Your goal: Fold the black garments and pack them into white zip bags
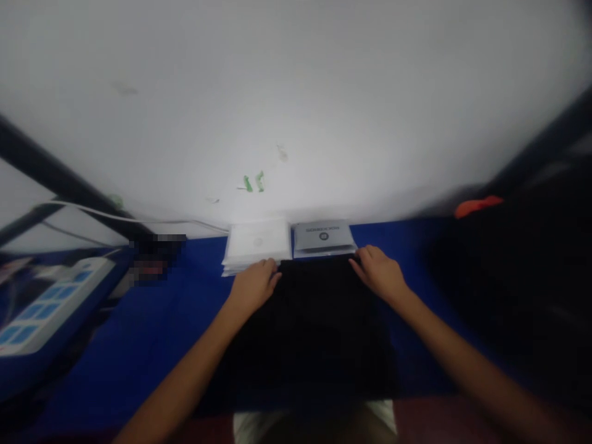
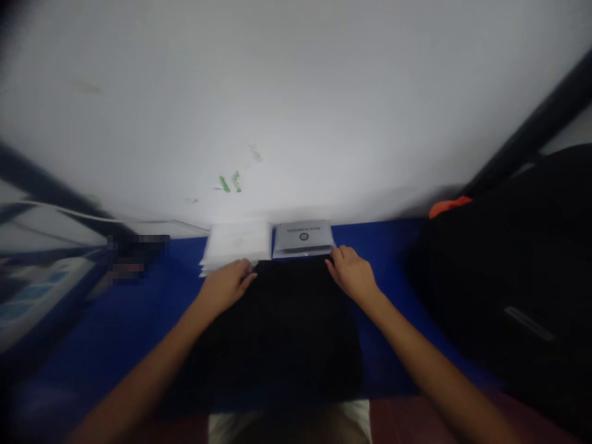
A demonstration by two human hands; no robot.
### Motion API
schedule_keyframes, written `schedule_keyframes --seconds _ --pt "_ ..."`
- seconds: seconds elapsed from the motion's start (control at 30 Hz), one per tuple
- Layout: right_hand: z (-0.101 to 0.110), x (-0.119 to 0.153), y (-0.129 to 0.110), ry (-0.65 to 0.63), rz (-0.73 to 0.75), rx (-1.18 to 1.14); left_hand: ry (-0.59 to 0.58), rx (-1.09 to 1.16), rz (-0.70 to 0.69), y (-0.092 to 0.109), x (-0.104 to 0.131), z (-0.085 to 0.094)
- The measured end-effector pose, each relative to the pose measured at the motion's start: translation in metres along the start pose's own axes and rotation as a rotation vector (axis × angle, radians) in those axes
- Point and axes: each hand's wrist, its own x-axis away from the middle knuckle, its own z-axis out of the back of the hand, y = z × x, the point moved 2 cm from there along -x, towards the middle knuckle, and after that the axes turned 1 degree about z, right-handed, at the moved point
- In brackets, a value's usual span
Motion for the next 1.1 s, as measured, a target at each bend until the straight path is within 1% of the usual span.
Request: schedule_keyframes --seconds 0.03,0.1,0.13,0.2,0.27,0.33,0.37,0.43,0.5,0.53,0.57,0.63,0.67,0.7,0.73,0.77,0.8,0.83,0.87,0.9,0.93,0.97,1.03,1.07,1.1 --pt "0.005 0.004 -0.003 -0.007 0.048 -0.041 -0.016 0.04 -0.075 0.0 0.006 0.001" --pt "0.012 0.013 -0.008 -0.099 0.175 -0.188 -0.072 0.128 -0.217 0.0 0.018 0.002" --pt "0.014 0.017 -0.009 -0.171 0.23 -0.269 -0.094 0.162 -0.266 -0.002 0.023 0.001" --pt "0.016 0.024 -0.008 -0.299 0.291 -0.403 -0.092 0.204 -0.308 -0.005 0.029 0.003" --pt "0.017 0.028 -0.003 -0.363 0.305 -0.501 -0.047 0.237 -0.326 -0.006 0.035 0.008" --pt "0.021 0.03 0.003 -0.37 0.282 -0.624 -0.009 0.283 -0.347 -0.004 0.043 0.018" --pt "0.025 0.031 0.006 -0.37 0.257 -0.7 -0.007 0.309 -0.356 -0.003 0.048 0.023" --pt "0.035 0.035 0.012 -0.395 0.211 -0.86 -0.041 0.358 -0.368 0.001 0.061 0.033" --pt "0.045 0.04 0.013 -0.472 0.216 -0.999 -0.11 0.394 -0.379 0.006 0.075 0.04" --pt "0.049 0.044 0.012 -0.537 0.244 -1.053 -0.152 0.41 -0.387 0.008 0.082 0.042" --pt "0.052 0.048 0.01 -0.622 0.285 -1.094 -0.202 0.427 -0.396 0.009 0.088 0.044" --pt "0.054 0.058 0.002 -0.822 0.341 -1.135 -0.339 0.469 -0.404 0.013 0.094 0.044" --pt "0.053 0.062 -0.002 -0.917 0.336 -1.132 -0.414 0.489 -0.395 0.014 0.095 0.043" --pt "0.051 0.066 -0.006 -0.985 0.31 -1.113 -0.482 0.503 -0.381 0.016 0.095 0.042" --pt "0.048 0.069 -0.01 -1.023 0.274 -1.083 -0.534 0.512 -0.366 0.017 0.092 0.04" --pt "0.045 0.07 -0.013 -1.038 0.239 -1.051 -0.56 0.518 -0.353 0.02 0.088 0.04" --pt "0.043 0.07 -0.015 -1.04 0.213 -1.02 -0.555 0.524 -0.344 0.022 0.083 0.039" --pt "0.04 0.068 -0.016 -1.03 0.198 -0.995 -0.52 0.533 -0.343 0.025 0.077 0.039" --pt "0.038 0.063 -0.017 -0.999 0.187 -0.975 -0.461 0.544 -0.352 0.029 0.07 0.038" --pt "0.036 0.057 -0.017 -0.933 0.172 -0.96 -0.384 0.552 -0.37 0.033 0.062 0.037" --pt "0.034 0.049 -0.016 -0.824 0.145 -0.934 -0.293 0.547 -0.395 0.037 0.053 0.036" --pt "0.032 0.039 -0.013 -0.674 0.112 -0.885 -0.197 0.524 -0.423 0.04 0.045 0.033" --pt "0.027 0.018 -0.007 -0.319 0.045 -0.695 -0.034 0.417 -0.466 0.045 0.03 0.025" --pt "0.023 0.009 -0.004 -0.194 0.032 -0.564 0.024 0.354 -0.464 0.045 0.024 0.02" --pt "0.018 0.001 -0.002 -0.136 0.037 -0.446 0.062 0.298 -0.455 0.045 0.018 0.014"
